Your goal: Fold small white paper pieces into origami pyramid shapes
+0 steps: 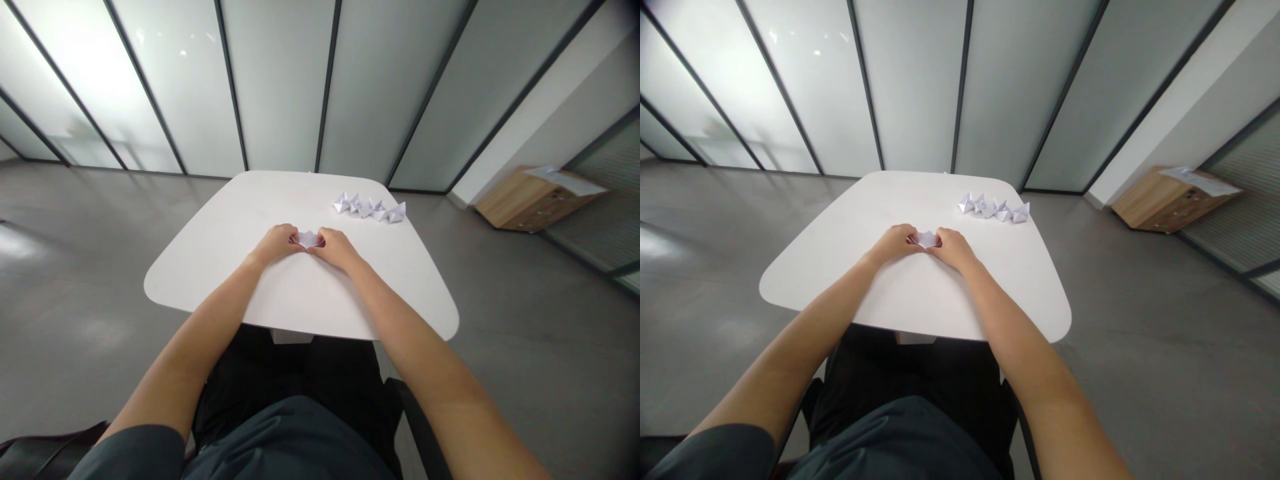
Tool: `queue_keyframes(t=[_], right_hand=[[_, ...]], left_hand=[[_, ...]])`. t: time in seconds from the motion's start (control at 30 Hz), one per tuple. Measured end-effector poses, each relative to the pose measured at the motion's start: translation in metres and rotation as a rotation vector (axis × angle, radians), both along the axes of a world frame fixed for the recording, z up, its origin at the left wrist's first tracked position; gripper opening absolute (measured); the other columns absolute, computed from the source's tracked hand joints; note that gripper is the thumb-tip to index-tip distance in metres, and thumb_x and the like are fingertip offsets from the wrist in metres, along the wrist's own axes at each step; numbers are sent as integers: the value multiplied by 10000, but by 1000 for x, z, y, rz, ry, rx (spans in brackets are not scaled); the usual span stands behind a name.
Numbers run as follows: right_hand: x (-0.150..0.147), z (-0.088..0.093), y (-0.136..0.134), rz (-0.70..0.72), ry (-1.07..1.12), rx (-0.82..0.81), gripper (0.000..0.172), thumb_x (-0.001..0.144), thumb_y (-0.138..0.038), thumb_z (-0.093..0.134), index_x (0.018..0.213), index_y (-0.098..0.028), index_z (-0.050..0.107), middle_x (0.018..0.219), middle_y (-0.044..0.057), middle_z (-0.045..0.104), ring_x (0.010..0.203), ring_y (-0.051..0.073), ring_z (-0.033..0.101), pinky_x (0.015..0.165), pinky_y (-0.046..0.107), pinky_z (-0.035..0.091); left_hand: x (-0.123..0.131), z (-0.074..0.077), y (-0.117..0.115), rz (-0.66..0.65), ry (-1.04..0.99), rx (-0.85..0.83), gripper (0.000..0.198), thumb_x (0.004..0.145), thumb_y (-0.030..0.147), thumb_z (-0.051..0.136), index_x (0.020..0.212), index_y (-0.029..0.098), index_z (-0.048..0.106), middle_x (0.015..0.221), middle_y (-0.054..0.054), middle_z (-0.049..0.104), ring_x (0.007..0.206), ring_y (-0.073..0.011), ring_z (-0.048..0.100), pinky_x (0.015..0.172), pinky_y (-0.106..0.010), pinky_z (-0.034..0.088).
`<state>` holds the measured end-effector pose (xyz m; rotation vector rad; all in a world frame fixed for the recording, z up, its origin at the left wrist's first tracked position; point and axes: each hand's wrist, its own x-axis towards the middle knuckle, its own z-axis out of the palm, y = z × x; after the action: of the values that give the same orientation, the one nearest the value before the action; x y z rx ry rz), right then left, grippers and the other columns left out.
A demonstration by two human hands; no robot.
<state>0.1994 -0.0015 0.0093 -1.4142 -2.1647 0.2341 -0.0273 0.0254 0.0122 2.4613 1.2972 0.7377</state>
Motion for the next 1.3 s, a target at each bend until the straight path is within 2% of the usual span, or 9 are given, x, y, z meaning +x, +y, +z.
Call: queue_keyframes(t=[0.2, 0.33, 0.4, 0.53, 0.67, 0.83, 1.07, 1.3], right_hand=[[8, -5, 4, 43, 131, -24, 221, 808, -341, 861, 815, -200, 691, 774, -2, 705, 712, 160, 624, 659, 249, 407], [11, -7, 7, 109, 107, -6, 107, 862, -290, 819, 904, -209, 762, 862, 16, 738, 760, 167, 645, 715, 255, 433], [11, -8, 8, 143, 82, -10, 70, 867, -242, 808, 920, -207, 779, 882, 23, 738, 780, 171, 650, 736, 255, 442], [12, -8, 9, 185, 69, -11, 78, 861, -194, 808, 935, -202, 787, 911, 29, 731, 807, 172, 659, 780, 252, 462], [12, -8, 8, 213, 75, -14, 97, 862, -145, 795, 938, -203, 786, 915, 23, 732, 822, 167, 666, 794, 242, 464], [9, -6, 6, 218, 37, 0, 60, 877, -186, 797, 935, -195, 783, 927, 34, 730, 816, 170, 667, 787, 242, 461], [6, -1, 3, 193, -25, -8, 71, 905, -172, 739, 945, -209, 784, 950, 44, 741, 853, 190, 667, 806, 256, 450], [5, -1, 3, 165, -26, -40, 104, 904, -172, 723, 963, -221, 794, 935, 33, 757, 851, 192, 666, 790, 257, 442]], left_hand=[[2, -3, 1, 11, -30, -7, 371, 704, 538, 822, 819, 200, 722, 854, -35, 713, 756, -184, 635, 692, -280, 438], [2, -7, 5, -33, -51, -21, 361, 916, 537, 618, 894, 202, 752, 903, -55, 741, 801, -183, 665, 737, -279, 464], [2, -8, 6, -15, -62, -33, 353, 954, 506, 572, 971, 206, 757, 936, -57, 755, 818, -184, 680, 754, -282, 478], [5, -8, 4, 20, -68, 8, 328, 875, 413, 674, 1136, 222, 736, 1022, -47, 767, 851, -195, 690, 799, -301, 513], [7, -6, 3, -59, -48, 86, 303, 818, 286, 686, 1101, 214, 766, 1157, -65, 750, 1030, -218, 690, 935, -322, 528], [12, -4, 9, -55, -34, 78, 319, 780, 318, 732, 1072, 199, 783, 1181, -77, 748, 1067, -240, 691, 1024, -361, 512], [16, 2, 10, -57, 56, 93, 233, 776, 265, 695, 980, 203, 789, 1094, -78, 751, 1030, -250, 685, 994, -359, 501], [19, 5, 5, 111, 55, -27, 167, 736, 268, 721, 874, 219, 802, 1042, -80, 755, 1001, -258, 680, 919, -346, 513]])
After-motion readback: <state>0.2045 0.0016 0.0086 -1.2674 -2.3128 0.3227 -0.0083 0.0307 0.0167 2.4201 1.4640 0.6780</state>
